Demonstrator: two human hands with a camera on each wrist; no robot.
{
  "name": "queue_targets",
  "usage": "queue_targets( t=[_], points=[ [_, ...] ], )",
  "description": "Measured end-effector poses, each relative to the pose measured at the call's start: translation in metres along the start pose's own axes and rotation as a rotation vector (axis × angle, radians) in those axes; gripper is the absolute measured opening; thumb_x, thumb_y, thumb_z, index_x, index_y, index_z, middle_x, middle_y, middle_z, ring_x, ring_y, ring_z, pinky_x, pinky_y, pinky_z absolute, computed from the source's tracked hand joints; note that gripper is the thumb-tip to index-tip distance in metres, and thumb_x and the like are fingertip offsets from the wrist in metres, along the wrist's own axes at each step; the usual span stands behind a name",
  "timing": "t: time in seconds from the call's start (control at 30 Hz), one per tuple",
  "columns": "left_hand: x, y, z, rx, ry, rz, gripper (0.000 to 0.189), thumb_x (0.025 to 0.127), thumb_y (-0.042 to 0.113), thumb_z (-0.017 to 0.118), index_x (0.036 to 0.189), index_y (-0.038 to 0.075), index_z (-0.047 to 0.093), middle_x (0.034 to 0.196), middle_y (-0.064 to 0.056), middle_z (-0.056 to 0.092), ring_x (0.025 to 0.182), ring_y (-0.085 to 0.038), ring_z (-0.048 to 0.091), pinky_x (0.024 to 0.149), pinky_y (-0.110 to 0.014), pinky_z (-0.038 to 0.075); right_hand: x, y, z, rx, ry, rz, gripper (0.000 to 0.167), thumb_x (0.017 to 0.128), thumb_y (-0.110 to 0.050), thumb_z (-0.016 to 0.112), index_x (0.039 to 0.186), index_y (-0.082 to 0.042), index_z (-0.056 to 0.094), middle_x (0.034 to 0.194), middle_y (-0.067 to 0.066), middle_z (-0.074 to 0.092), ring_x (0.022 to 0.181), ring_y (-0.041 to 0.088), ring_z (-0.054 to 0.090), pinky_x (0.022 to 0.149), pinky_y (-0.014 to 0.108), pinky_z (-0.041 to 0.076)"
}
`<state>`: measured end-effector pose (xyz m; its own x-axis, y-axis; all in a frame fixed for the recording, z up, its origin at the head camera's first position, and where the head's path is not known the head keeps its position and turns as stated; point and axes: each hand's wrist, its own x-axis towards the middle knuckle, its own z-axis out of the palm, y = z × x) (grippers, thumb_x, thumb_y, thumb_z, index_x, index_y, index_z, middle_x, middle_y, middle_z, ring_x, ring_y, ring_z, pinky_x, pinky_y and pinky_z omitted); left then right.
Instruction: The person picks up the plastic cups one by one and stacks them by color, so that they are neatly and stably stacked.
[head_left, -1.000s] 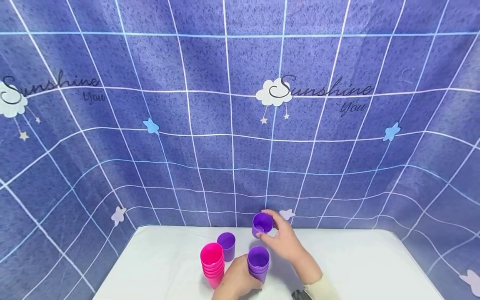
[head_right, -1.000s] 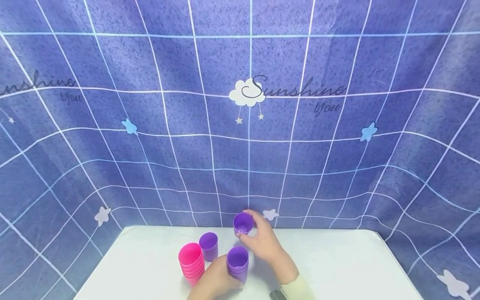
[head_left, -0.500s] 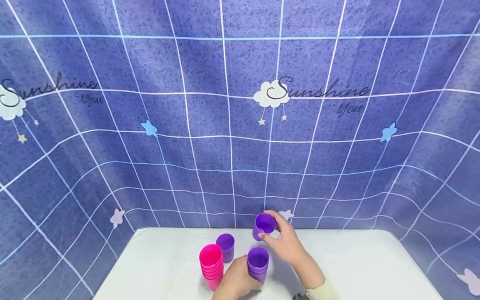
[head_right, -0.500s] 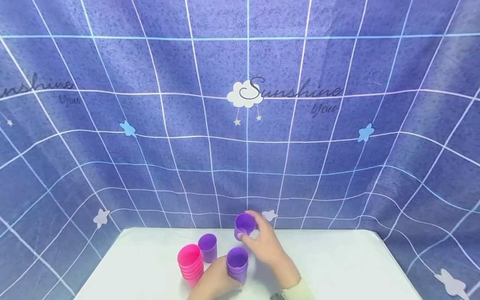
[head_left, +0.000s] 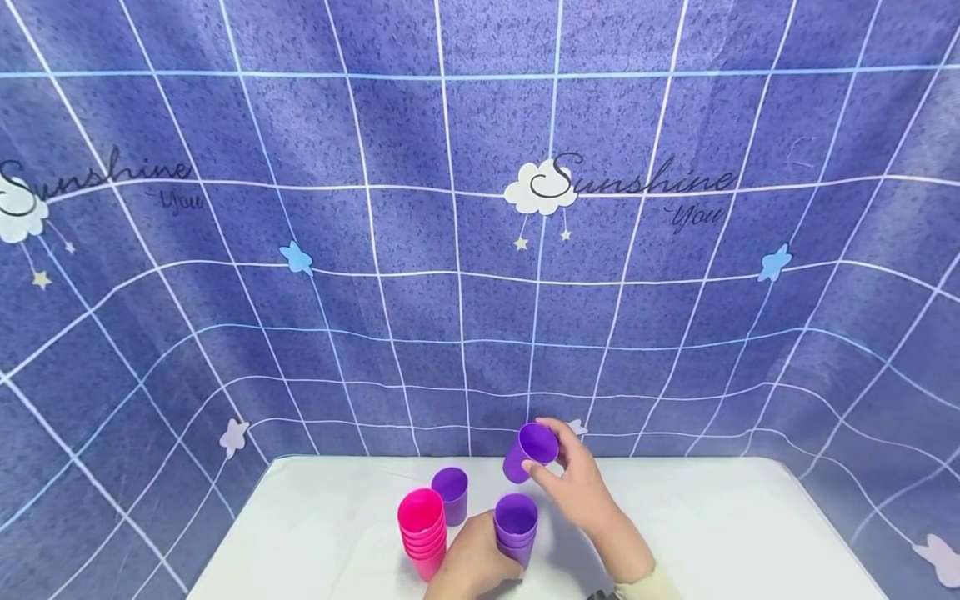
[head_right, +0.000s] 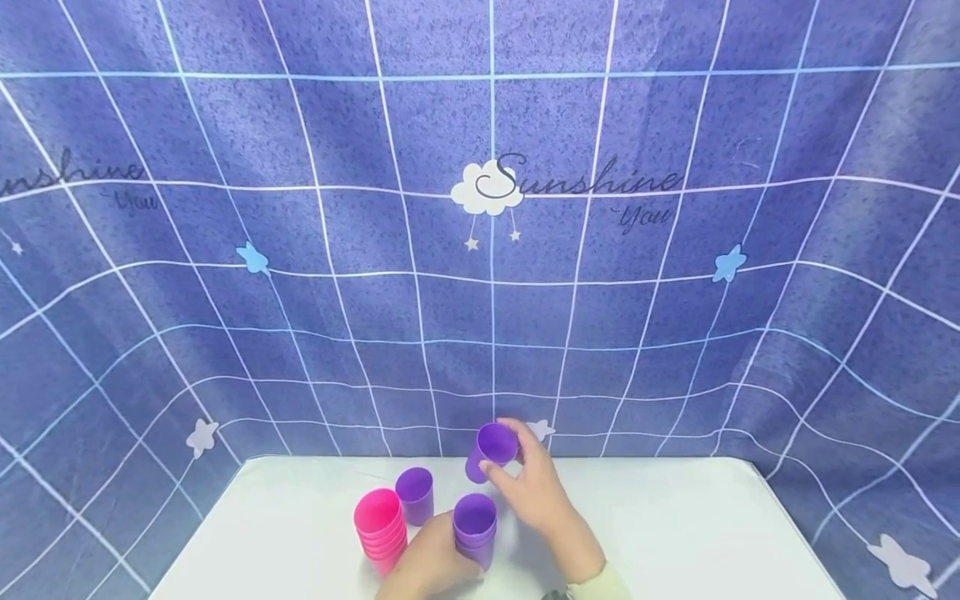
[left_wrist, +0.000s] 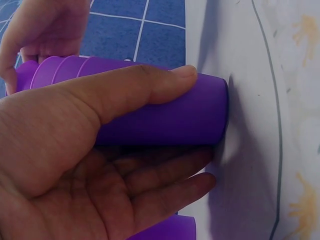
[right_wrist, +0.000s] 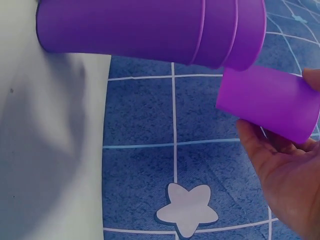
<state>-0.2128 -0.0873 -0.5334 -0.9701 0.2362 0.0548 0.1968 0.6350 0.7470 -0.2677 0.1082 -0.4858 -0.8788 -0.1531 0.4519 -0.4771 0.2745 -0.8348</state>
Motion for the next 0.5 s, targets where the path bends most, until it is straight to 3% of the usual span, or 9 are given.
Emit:
queue_targets(
  t=[0.5],
  points=[
    [0.0027,0.0046,0.0008,-0.001,-0.01,-0.053,0.058,0.057,0.006,0.095,0.11,0.006,0.071,0.096,-0.004,0.077,0.091,-0.023,0.072,0.092,-0.055,0.058,-0.0063,-0.0062,-0.0027,0.049,-0.009,-0.096,0.057,0.089,-0.009,0.079,0.14,-0.003,0.056,0.125,0.009,0.071,0.109,0.008,0.072,0.098,0.03,0.06]
  ],
)
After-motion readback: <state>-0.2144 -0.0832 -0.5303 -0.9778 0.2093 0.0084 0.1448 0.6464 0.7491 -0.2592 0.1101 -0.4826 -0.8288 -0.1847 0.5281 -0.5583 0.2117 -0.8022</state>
